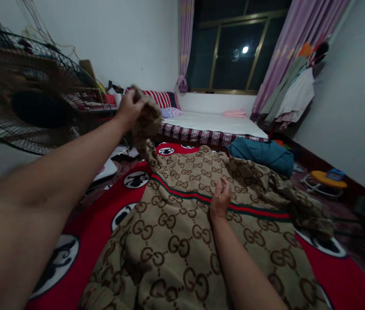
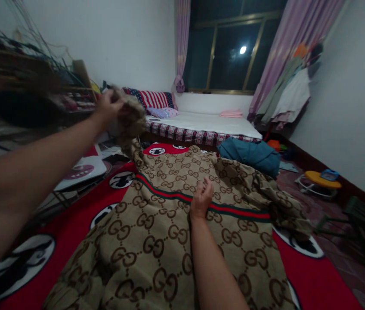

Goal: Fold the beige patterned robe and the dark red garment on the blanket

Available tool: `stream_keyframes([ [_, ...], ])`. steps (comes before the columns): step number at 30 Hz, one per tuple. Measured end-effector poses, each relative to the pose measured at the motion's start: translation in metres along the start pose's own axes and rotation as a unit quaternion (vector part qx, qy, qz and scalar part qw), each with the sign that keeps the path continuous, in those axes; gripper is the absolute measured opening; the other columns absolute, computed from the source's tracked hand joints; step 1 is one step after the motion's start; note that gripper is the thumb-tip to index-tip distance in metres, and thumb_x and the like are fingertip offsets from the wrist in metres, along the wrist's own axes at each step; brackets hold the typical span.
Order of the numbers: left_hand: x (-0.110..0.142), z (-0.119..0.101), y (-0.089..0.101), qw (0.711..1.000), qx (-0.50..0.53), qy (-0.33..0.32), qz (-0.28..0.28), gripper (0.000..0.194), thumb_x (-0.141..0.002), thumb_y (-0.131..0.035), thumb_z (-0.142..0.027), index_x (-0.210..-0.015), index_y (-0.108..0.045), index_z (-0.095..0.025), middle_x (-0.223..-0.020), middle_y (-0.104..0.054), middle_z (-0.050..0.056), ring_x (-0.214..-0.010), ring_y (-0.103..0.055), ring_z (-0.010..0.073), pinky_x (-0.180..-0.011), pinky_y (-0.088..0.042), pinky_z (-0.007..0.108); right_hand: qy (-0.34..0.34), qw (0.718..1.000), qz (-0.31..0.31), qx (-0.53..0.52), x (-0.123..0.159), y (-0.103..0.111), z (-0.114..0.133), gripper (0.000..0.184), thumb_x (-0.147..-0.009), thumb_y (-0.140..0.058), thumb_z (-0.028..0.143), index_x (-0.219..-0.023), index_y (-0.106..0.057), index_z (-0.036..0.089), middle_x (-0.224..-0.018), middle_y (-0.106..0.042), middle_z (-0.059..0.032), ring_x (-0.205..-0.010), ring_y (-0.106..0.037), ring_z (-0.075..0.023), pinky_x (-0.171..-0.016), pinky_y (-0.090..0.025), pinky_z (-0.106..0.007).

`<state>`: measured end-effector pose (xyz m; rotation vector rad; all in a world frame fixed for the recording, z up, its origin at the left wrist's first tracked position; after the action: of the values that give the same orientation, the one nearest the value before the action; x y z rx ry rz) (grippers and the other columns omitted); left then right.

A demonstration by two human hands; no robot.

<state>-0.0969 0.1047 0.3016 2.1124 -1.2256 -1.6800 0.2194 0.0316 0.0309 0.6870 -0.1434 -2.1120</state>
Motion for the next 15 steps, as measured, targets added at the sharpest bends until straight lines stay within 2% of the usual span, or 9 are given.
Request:
stream_keyframes([
  [1,-0.002,-0.035,-0.013,0.998,0.046,-0.033,0.017,0.029,-0.102,-0.028,-0.029,-0.124,-0.038,-0.013,-0.126,-0.057,0.005,-0.109,-0.058,0.0127,-0.087,-0.052,0.026,-0.027,0.999,-0.031,-0.018,-0.002,0.007,-0.005,0.056,-0.095,-0.012,0.029,-0.145,-0.029,0.009,-0.137,-0.049,-0.0204,-0.115,-0.057,-0.0218,-0.094,-0.045,-0.035],
  [2,0.002,-0.072,-0.029,0.981,0.164,-0.089,0.057,0.028,-0.1,-0.034,-0.028,-0.123,-0.04,-0.014,-0.125,-0.058,0.004,-0.112,-0.057,0.014,-0.09,-0.05,0.028,-0.053,0.997,-0.058,-0.028,-0.004,0.013,-0.01,0.058,-0.095,-0.007,0.026,-0.147,-0.024,0.007,-0.14,-0.046,-0.0215,-0.116,-0.057,-0.0211,-0.091,-0.047,-0.034],
  [4,0.027,-0.136,-0.058,0.909,0.349,-0.186,0.131,0.042,-0.094,-0.049,-0.028,-0.133,-0.033,-0.019,-0.127,-0.057,0.004,-0.117,-0.055,0.0175,-0.094,-0.048,0.034,-0.091,0.992,-0.081,-0.015,-0.007,0.021,-0.018,0.061,-0.093,-0.001,0.022,-0.147,-0.024,0.004,-0.14,-0.046,-0.0226,-0.113,-0.06,-0.0191,-0.083,-0.051,-0.03],
  [5,0.045,-0.157,-0.074,0.884,0.383,-0.206,0.17,0.054,-0.091,-0.055,-0.031,-0.138,-0.031,-0.023,-0.127,-0.058,0.004,-0.116,-0.056,0.0194,-0.093,-0.048,0.036,-0.091,0.993,-0.069,0.018,-0.007,0.022,-0.019,0.063,-0.093,0.0,0.02,-0.145,-0.03,0.002,-0.136,-0.051,-0.0226,-0.11,-0.062,-0.0181,-0.081,-0.052,-0.029],
  [7,0.082,-0.173,-0.105,0.859,0.404,-0.205,0.238,0.071,-0.083,-0.066,-0.031,-0.143,-0.029,-0.024,-0.121,-0.062,0.007,-0.108,-0.061,0.021,-0.091,-0.05,0.037,-0.051,0.992,-0.006,0.112,-0.005,0.015,-0.015,0.06,-0.092,-0.008,0.016,-0.129,-0.053,0.0,-0.121,-0.064,-0.0208,-0.102,-0.066,-0.0164,-0.084,-0.051,-0.028],
  [9,0.112,-0.158,-0.133,0.88,0.36,-0.159,0.266,0.062,-0.083,-0.063,-0.025,-0.139,-0.038,-0.019,-0.116,-0.064,0.011,-0.104,-0.063,0.0207,-0.091,-0.051,0.035,0.009,0.98,0.071,0.184,0.002,0.002,-0.006,0.05,-0.09,-0.023,0.015,-0.1,-0.071,0.01,-0.107,-0.071,-0.0162,-0.098,-0.067,-0.0169,-0.089,-0.049,-0.029],
  [12,0.144,-0.101,-0.159,0.956,0.175,-0.06,0.227,0.049,-0.083,-0.057,-0.021,-0.131,-0.051,-0.017,-0.126,-0.059,0.012,-0.116,-0.056,0.023,-0.103,-0.044,0.036,0.066,0.964,0.142,0.213,0.017,-0.015,0.006,0.035,-0.084,-0.043,0.017,-0.102,-0.073,0.016,-0.11,-0.071,-0.0102,-0.11,-0.063,-0.0207,-0.096,-0.045,-0.027],
  [13,0.154,-0.081,-0.167,0.968,0.101,-0.031,0.228,0.054,-0.081,-0.06,-0.024,-0.134,-0.048,-0.018,-0.132,-0.055,0.012,-0.122,-0.051,0.0253,-0.107,-0.04,0.037,0.079,0.959,0.16,0.221,0.02,-0.02,0.01,0.036,-0.084,-0.046,0.018,-0.108,-0.072,0.017,-0.115,-0.069,-0.009,-0.114,-0.061,-0.0218,-0.099,-0.044,-0.027],
  [15,0.175,-0.049,-0.18,0.969,-0.01,0.009,0.248,0.07,-0.077,-0.064,-0.035,-0.141,-0.039,-0.018,-0.14,-0.047,0.013,-0.133,-0.04,0.0297,-0.112,-0.032,0.041,0.099,0.95,0.187,0.231,0.025,-0.025,0.016,0.039,-0.086,-0.045,0.02,-0.117,-0.067,0.017,-0.123,-0.065,-0.0082,-0.119,-0.057,-0.0221,-0.103,-0.04,-0.027],
])
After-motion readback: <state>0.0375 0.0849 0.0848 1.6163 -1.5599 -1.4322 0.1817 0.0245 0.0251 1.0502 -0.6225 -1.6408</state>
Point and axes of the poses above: each hand's wrist, its own x-axis away from the middle knuckle, its own y-axis out of the back of the hand, z = x × y, the point moved 6 cm from there along -x, towards the middle knuckle
